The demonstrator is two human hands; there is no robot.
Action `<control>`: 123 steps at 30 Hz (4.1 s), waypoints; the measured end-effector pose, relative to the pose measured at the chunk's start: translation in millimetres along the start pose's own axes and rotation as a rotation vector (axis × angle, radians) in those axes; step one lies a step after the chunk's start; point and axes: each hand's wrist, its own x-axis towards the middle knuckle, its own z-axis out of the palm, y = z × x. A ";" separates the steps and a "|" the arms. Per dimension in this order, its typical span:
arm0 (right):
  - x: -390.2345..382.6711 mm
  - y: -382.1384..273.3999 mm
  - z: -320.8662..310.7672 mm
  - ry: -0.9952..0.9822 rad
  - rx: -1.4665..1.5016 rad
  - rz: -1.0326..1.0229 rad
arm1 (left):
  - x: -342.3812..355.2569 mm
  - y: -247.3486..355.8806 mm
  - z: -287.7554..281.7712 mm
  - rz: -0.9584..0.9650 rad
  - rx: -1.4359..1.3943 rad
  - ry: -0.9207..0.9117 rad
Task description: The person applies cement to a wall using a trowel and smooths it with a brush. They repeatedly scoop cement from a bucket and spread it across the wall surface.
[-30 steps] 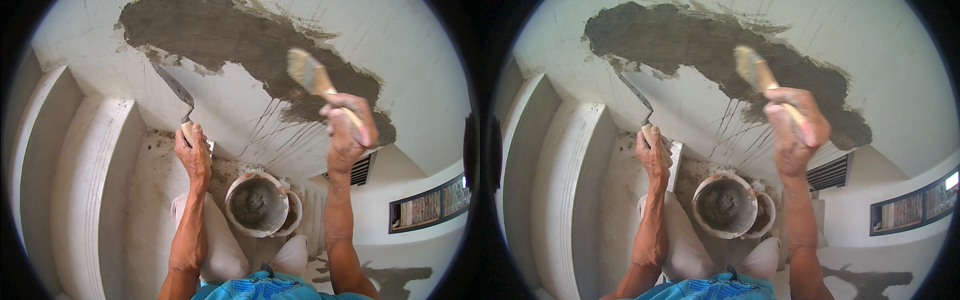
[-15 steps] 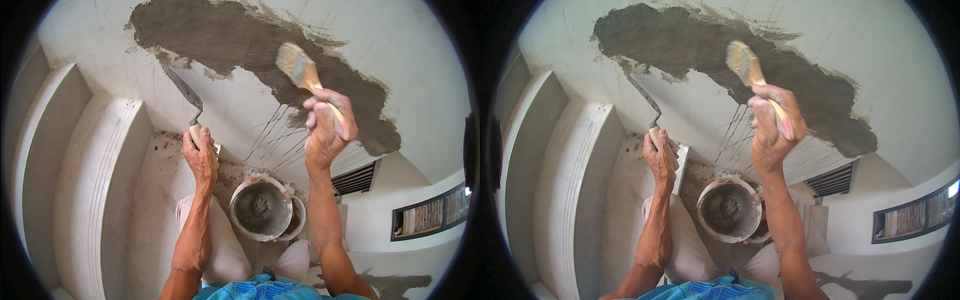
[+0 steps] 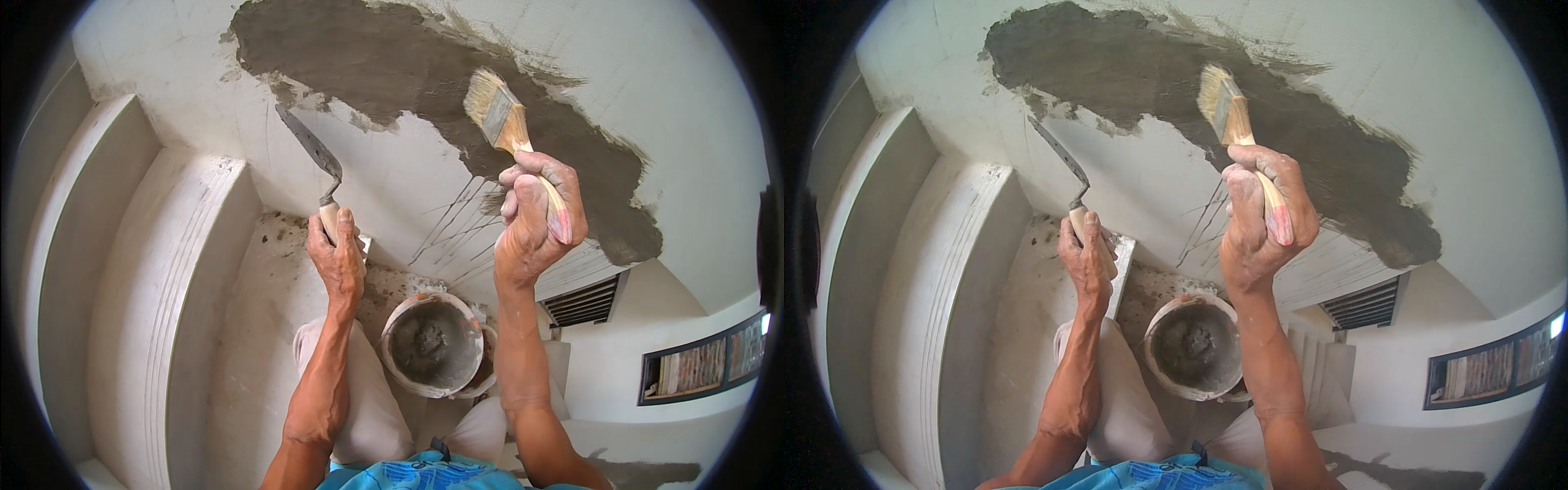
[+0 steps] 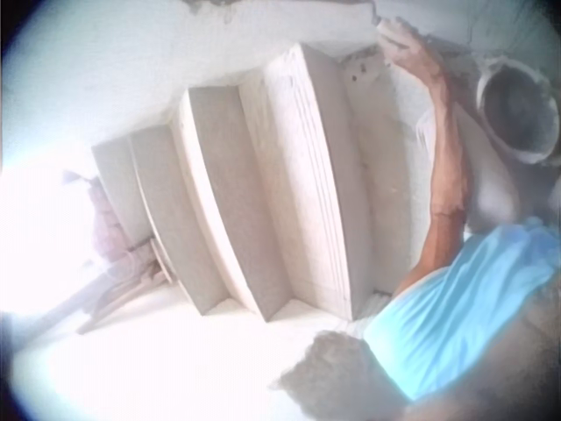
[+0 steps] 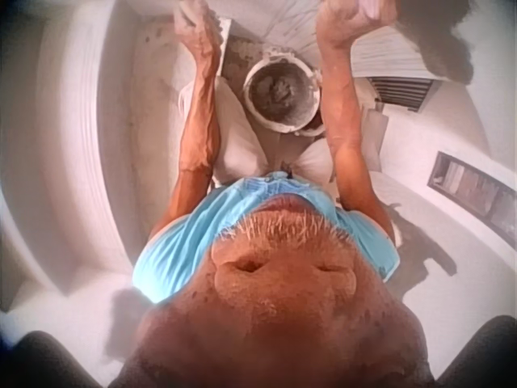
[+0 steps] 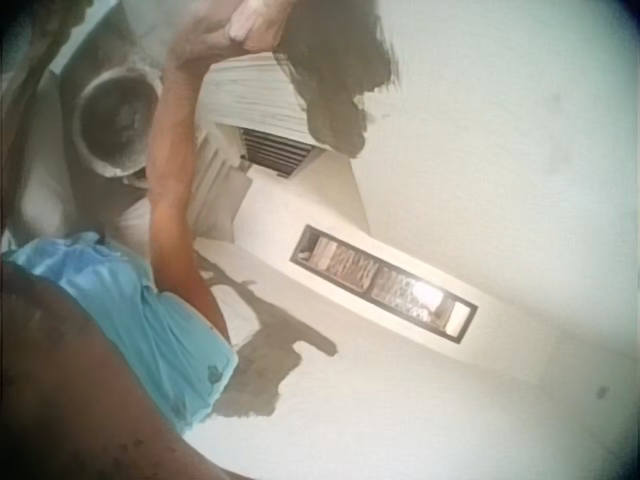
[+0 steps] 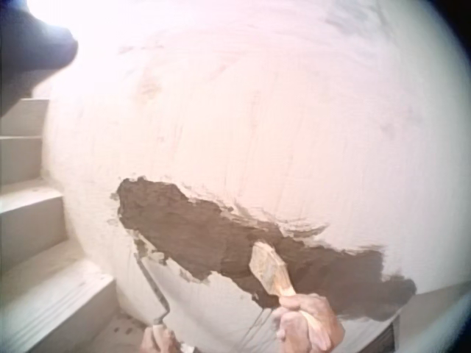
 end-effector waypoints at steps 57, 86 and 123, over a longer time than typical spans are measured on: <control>6.6 16.4 -85.4 0.207 -0.506 -0.309 | -0.3 4.6 5.6 0.003 0.032 -0.046; -66.7 32.6 -35.5 -0.109 -0.493 -0.106 | 0.4 -1.9 6.9 0.035 0.050 -0.053; -69.0 50.8 -147.4 0.344 -0.478 0.226 | -0.3 -0.5 4.3 0.076 0.068 -0.078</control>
